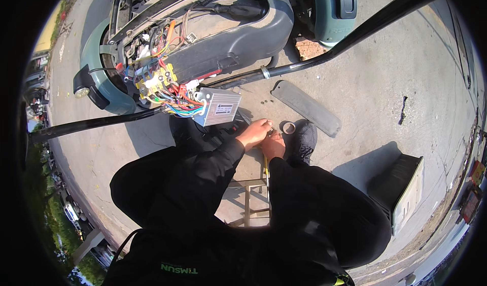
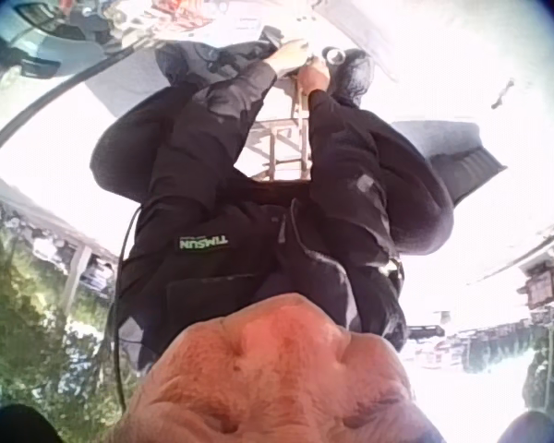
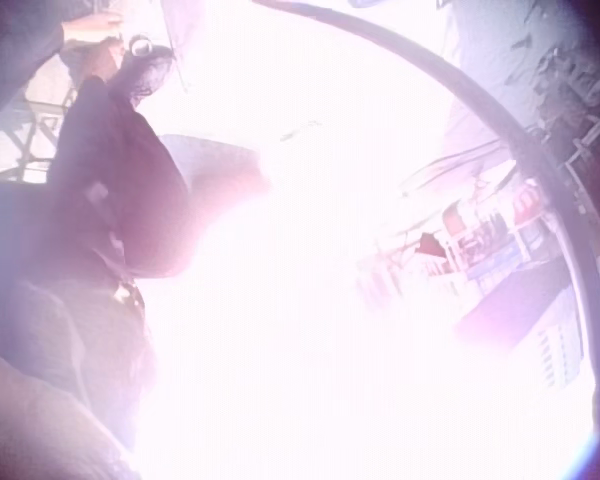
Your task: The person works on the exposed wiring harness of a small vehicle, using a yellow-handled screwdriver to tighten terminals and a red-handled tool to adjust connections. They repeatedly probe and secure individual wires within the harness.
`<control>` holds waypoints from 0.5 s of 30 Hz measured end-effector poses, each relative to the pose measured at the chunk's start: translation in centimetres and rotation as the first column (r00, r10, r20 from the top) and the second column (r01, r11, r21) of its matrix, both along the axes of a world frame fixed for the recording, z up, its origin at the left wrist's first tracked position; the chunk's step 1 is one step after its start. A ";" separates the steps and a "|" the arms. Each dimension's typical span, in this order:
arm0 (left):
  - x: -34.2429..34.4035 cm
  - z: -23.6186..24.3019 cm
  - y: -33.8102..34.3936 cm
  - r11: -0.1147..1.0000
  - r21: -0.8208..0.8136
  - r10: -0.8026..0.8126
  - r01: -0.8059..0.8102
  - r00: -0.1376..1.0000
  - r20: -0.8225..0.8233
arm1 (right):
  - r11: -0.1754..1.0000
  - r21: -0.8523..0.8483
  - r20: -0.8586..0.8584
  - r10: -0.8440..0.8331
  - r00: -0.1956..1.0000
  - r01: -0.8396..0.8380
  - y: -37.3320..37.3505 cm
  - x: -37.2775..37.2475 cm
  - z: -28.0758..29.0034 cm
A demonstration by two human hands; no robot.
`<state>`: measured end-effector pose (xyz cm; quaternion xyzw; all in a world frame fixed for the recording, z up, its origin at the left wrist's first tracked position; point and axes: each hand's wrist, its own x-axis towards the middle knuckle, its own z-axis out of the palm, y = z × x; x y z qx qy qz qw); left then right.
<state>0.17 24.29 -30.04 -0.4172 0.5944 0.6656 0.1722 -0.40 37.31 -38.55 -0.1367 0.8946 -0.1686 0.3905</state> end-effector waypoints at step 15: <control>8.6 34.1 -15.4 0.391 -0.767 -0.708 0.509 0.699 0.103 | 0.813 -0.564 -0.205 0.031 0.978 -0.144 -10.3 -15.1 27.6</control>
